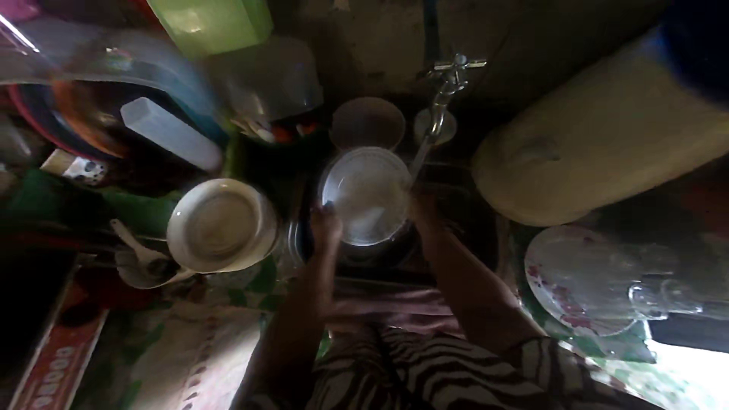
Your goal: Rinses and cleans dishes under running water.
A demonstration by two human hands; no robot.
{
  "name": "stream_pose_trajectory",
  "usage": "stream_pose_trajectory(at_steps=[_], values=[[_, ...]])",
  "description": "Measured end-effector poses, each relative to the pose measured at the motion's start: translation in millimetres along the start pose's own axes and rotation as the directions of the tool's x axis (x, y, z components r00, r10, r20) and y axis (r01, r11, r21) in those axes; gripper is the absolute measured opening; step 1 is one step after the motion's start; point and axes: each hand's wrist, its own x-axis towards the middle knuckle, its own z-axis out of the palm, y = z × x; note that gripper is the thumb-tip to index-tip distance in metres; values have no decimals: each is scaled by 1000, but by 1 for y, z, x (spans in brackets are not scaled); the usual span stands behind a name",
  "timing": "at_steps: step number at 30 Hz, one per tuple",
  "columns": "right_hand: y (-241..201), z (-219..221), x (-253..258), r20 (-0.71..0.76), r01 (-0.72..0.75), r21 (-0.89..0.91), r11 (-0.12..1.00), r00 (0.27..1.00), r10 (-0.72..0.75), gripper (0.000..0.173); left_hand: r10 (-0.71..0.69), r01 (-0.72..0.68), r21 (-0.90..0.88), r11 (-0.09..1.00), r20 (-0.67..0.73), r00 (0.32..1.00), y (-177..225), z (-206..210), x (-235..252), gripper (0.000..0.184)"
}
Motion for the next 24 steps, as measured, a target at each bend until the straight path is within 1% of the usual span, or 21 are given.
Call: stream_pose_trajectory(at_steps=[1,3,4,6,7,8,9,11,13,14,15,16,18,19,20,21,22,24], values=[[-11,-16,2,-34,60,-32,998,998,-61,39,-44,45,-51,998,27,999,-9,11,3,43],[-35,-46,2,-70,118,-43,992,990,-121,37,-125,144,-172,974,117,985,-23,42,8,45],[-47,-60,0,-85,137,-77,988,986,-143,38,-162,205,-262,943,177,971,-27,60,9,44],[-61,-82,-3,-120,156,-159,975,977,-176,39,-221,351,-458,817,315,923,-23,90,5,39],[-67,-92,-7,-141,159,-204,966,972,-190,38,-233,409,-498,765,379,896,-18,101,4,37],[-71,-100,-11,-156,151,-247,957,969,-193,37,-235,442,-488,753,428,873,-13,110,3,38],[-73,-108,-14,-156,133,-287,949,971,-183,37,-234,448,-438,779,460,857,-8,114,2,38],[-69,-121,-16,-117,96,-389,916,981,-153,39,-248,418,-243,875,516,820,0,106,-1,41],[-54,-132,-19,-7,100,-515,851,993,-121,43,-250,340,-60,939,560,790,1,81,-3,42],[-43,-134,-19,67,86,-558,825,996,-59,44,-233,275,13,961,575,784,0,65,-4,41],[-31,-134,-18,136,82,-583,809,991,-3,46,-232,229,78,970,575,785,-1,49,-5,40],[-20,-129,-21,189,70,-572,817,981,48,46,-246,196,148,969,562,790,-1,35,-7,41],[-4,-112,-31,230,-31,-517,856,958,173,46,-267,142,269,953,519,812,0,9,-9,45],[2,-101,-36,241,-74,-458,886,949,204,45,-252,97,319,943,493,833,2,-1,-10,46],[9,-88,-42,247,-109,-348,931,948,203,43,-221,39,376,926,455,862,9,-12,-14,46],[18,-73,-48,246,-138,-186,973,952,182,41,-180,-23,428,903,427,886,16,-21,-18,46],[30,-57,-48,239,-158,-32,987,958,161,41,-122,-88,470,878,399,909,23,-30,-22,46],[38,-21,-34,215,-226,94,970,956,202,45,-10,-176,514,839,338,941,34,-43,-29,42]])
